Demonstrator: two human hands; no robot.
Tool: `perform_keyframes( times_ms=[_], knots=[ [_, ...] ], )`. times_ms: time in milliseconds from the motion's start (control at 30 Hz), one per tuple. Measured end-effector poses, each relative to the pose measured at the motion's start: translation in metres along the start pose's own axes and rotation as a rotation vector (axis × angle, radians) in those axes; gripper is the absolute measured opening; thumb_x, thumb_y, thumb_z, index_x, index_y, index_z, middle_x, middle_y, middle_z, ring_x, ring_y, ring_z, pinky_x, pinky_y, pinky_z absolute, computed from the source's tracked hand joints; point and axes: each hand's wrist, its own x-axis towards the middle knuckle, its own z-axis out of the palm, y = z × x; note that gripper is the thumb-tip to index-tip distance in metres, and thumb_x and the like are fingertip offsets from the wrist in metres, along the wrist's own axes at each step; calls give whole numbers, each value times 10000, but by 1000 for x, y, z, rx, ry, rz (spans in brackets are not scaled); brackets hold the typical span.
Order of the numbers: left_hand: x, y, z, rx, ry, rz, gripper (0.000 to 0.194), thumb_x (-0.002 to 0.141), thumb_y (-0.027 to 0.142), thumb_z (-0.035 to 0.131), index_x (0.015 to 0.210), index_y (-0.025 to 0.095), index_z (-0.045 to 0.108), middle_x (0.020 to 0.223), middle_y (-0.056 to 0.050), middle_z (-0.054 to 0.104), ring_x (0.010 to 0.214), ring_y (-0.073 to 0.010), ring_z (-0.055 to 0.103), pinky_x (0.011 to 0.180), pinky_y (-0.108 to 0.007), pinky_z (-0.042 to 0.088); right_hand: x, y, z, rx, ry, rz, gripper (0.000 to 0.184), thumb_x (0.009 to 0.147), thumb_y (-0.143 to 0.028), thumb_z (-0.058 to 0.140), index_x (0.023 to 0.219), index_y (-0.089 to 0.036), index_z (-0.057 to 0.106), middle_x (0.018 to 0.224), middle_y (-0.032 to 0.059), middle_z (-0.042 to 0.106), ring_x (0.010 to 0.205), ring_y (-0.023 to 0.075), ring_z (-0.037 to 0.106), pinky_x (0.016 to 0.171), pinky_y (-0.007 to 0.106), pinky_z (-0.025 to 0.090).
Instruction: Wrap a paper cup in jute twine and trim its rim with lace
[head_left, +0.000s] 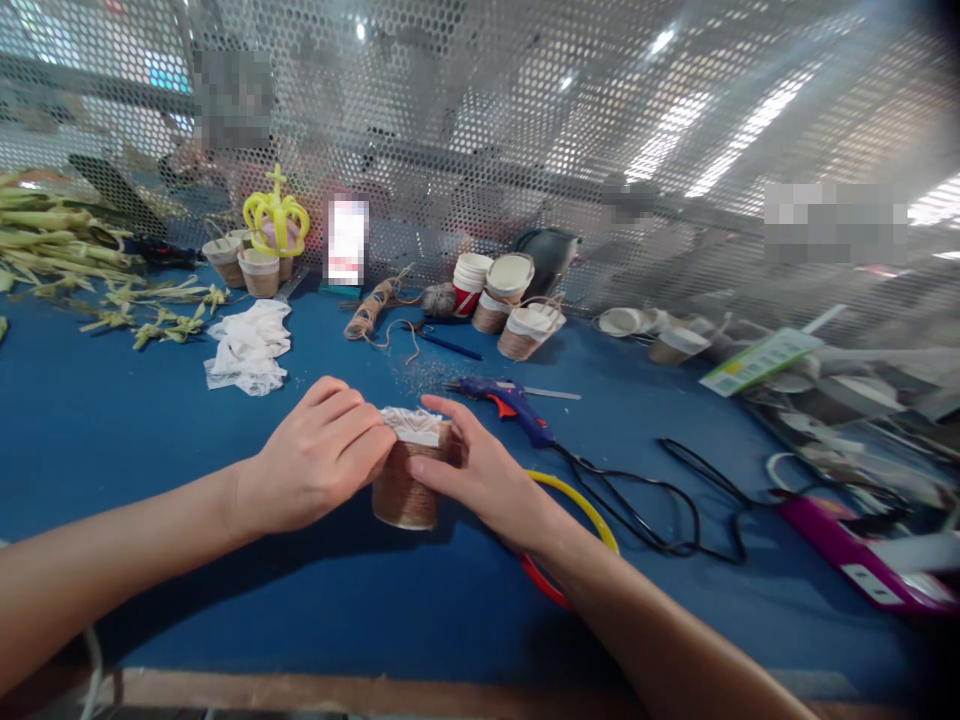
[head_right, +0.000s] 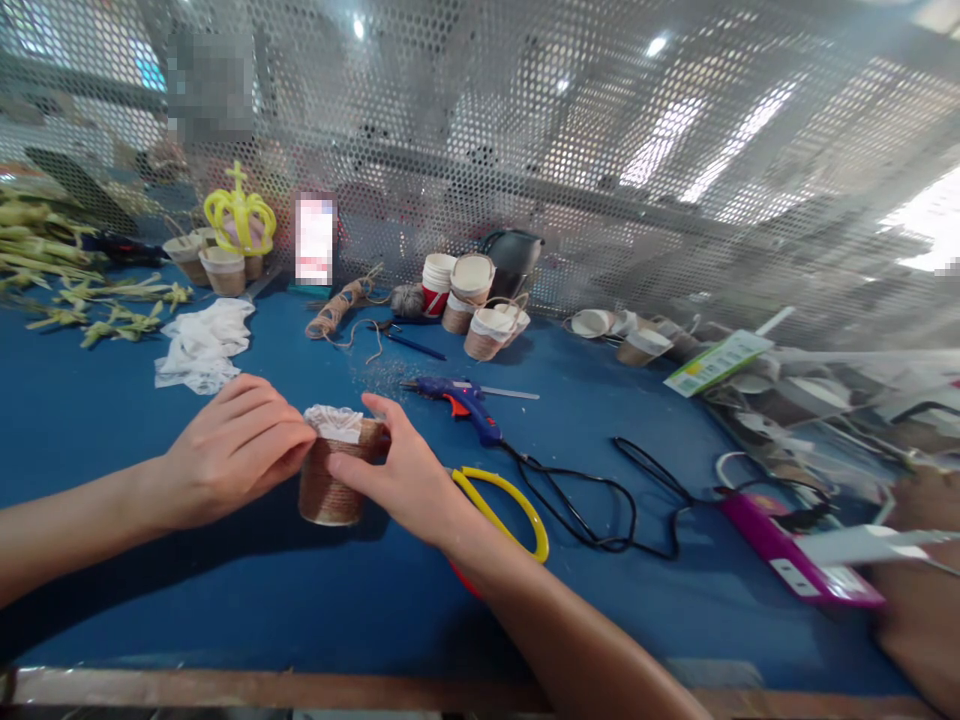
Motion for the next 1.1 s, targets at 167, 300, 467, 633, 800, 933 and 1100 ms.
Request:
perform_keyframes(
  times_ms=[167, 300, 467, 633, 800, 933, 1100],
  knots=[
    [0, 1, 0, -10, -7, 0, 141, 828, 116, 497, 701, 140, 552, 619, -38, 613, 615, -149, 520, 614, -299, 419, 0, 0, -1, -5, 0, -4, 658, 695, -292, 662, 1255, -169, 340, 1052, 94, 570, 968, 226, 557, 903, 440, 416],
    [0, 1, 1, -11, -15, 7, 150, 831, 116, 486, 698, 140, 552, 609, -39, 609, 609, -150, 518, 610, -299, 418, 0, 0, -1, -10, -3, 2, 656, 692, -289, 666, 1254, -179, 345, 1030, 84, 577, 965, 225, 555, 896, 440, 422],
    [1, 1, 1, -12, 8, -9, 126, 812, 125, 504, 696, 148, 548, 631, -38, 628, 611, -149, 525, 616, -302, 428, 0, 0, -1, -25, -2, 10, 652, 692, -297, 660, 1254, -176, 351, 1006, 77, 584, 939, 216, 558, 880, 430, 430],
    [0, 1, 1, -4, 2, 12, 82, 821, 138, 508, 764, 146, 568, 669, -40, 648, 620, -147, 538, 623, -301, 432, 1, 3, 0, -70, 4, 2, 665, 691, -335, 661, 1264, -192, 355, 942, 53, 582, 872, 203, 562, 829, 409, 446],
    [-1, 0, 2, 20, -11, 44, 110, 819, 103, 482, 771, 145, 571, 676, -44, 650, 623, -149, 537, 619, -304, 430, 2, 3, 1, -104, 25, -5, 652, 688, -352, 667, 1250, -204, 372, 871, 26, 570, 811, 190, 557, 776, 384, 454],
    [0, 1, 2, 17, -25, 39, 141, 829, 110, 468, 729, 146, 561, 647, -44, 630, 608, -148, 526, 615, -304, 425, 1, 3, 1, -123, 35, -12, 651, 685, -354, 671, 1246, -210, 375, 870, 20, 563, 793, 182, 549, 767, 375, 448],
    [0, 1, 2, -23, -20, 26, 141, 835, 119, 476, 723, 136, 559, 624, -46, 615, 595, -152, 515, 604, -301, 419, 0, 2, 2, -137, 37, -2, 661, 676, -327, 669, 1250, -197, 369, 870, 26, 561, 767, 178, 538, 748, 372, 444]
  ],
)
